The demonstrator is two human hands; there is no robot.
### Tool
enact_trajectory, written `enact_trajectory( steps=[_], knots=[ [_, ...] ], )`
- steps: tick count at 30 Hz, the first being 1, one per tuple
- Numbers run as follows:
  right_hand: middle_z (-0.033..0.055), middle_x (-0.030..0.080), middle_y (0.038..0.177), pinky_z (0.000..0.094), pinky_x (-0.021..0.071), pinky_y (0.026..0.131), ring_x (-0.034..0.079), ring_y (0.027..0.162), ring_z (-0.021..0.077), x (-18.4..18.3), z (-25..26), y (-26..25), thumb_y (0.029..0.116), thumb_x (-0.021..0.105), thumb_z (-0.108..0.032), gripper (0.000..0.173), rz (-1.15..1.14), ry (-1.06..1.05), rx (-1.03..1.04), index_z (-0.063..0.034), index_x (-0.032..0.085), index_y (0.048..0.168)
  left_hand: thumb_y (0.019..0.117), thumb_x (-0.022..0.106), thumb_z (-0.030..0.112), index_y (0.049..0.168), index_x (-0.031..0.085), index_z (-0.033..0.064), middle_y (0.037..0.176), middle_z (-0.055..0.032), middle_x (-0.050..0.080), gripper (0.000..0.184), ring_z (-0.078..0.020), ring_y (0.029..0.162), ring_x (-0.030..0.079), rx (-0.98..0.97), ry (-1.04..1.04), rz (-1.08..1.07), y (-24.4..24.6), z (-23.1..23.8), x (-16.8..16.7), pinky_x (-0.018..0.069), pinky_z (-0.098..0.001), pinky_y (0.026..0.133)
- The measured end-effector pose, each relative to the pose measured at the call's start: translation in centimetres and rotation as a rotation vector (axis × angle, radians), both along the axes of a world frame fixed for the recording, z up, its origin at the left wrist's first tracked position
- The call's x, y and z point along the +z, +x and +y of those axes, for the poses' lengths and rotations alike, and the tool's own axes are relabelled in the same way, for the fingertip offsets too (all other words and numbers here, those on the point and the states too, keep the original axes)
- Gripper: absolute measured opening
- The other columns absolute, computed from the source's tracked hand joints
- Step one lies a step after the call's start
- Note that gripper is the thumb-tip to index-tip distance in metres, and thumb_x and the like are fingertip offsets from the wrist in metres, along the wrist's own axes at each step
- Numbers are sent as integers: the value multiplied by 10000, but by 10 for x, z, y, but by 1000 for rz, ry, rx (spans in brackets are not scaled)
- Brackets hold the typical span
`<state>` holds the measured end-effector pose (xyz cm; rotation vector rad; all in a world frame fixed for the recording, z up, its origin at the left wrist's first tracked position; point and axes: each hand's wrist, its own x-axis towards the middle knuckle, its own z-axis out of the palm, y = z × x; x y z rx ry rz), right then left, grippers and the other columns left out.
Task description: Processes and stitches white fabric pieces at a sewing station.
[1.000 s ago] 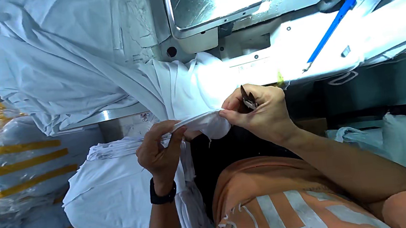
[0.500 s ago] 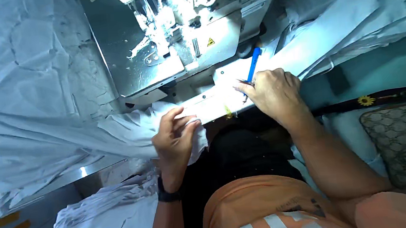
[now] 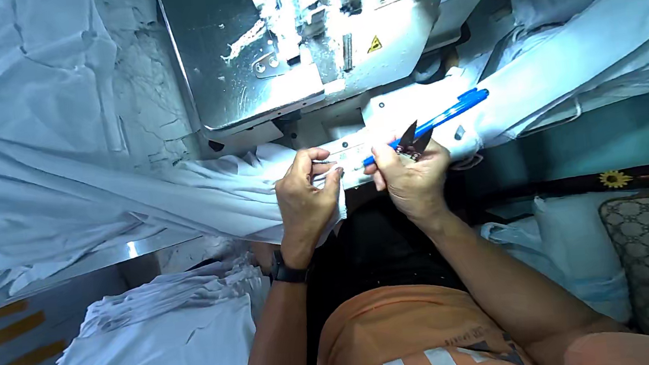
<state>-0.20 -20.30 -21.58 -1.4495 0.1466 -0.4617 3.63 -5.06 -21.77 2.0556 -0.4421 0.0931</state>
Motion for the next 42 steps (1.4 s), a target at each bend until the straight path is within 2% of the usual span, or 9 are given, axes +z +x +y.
enact_trajectory(
  steps=[3,8,25,30,33,37,40,41,42],
  knots=[
    [-67,671,803,139,502,470,572,545,-30,-11,14,11,957,656,-33,98,-105,-34,-59,-97,633,1027,837,772,19,1047,638,21,908,-86,748,249,-119,797,738,21,11,-26,0,-1,-1,612,-268,701],
    [-42,639,787,141,497,483,559,553,-25,-16,19,14,949,656,-26,59,-103,-124,-83,-63,622,980,828,764,23,980,643,25,872,-69,721,194,-92,781,712,53,9,-63,0,-3,-5,595,-234,695],
    [-35,642,775,133,512,514,579,583,-34,-16,19,15,941,662,-14,51,-98,-199,-95,-29,628,976,825,756,32,931,637,35,816,-49,689,160,-78,730,674,78,17,-77,0,-4,-5,564,-215,655],
    [-78,660,765,138,481,450,547,513,-32,-9,15,13,964,648,-36,93,-23,-42,-92,-97,633,1032,827,761,47,913,644,37,799,-43,693,145,-67,719,674,92,12,-81,2,-4,-6,561,-205,648],
    [-85,694,739,131,480,436,560,487,-33,-2,11,13,991,630,-59,80,14,30,-63,-123,621,1038,848,751,45,966,650,27,849,-55,707,156,-81,774,690,57,12,-79,2,-3,-7,576,-221,698],
    [-78,696,711,127,456,415,546,463,-32,7,3,11,1006,627,-80,38,75,29,-41,-118,626,1010,869,753,41,1116,621,11,910,-73,739,282,-113,832,720,-41,27,-46,6,4,-3,593,-263,750],
    [-109,659,652,128,430,395,519,436,-46,17,-7,13,1014,625,-139,61,224,-63,-73,-122,618,956,883,761,82,1281,621,-16,1078,-124,726,434,-204,1001,694,-305,116,11,15,19,10,556,-349,921],
    [-115,640,620,128,420,392,510,427,-49,20,-14,14,1009,630,-151,92,277,-98,-88,-120,633,922,886,760,108,1295,643,-7,1127,-138,706,441,-240,1055,670,-407,174,1,20,24,13,533,-376,962],
    [-127,613,585,126,415,396,504,422,-59,24,-23,15,1000,635,-164,144,343,-161,-100,-129,618,862,887,757,112,1247,690,11,1098,-142,681,379,-260,1036,652,-480,226,-27,23,28,14,533,-383,940]
  ],
)
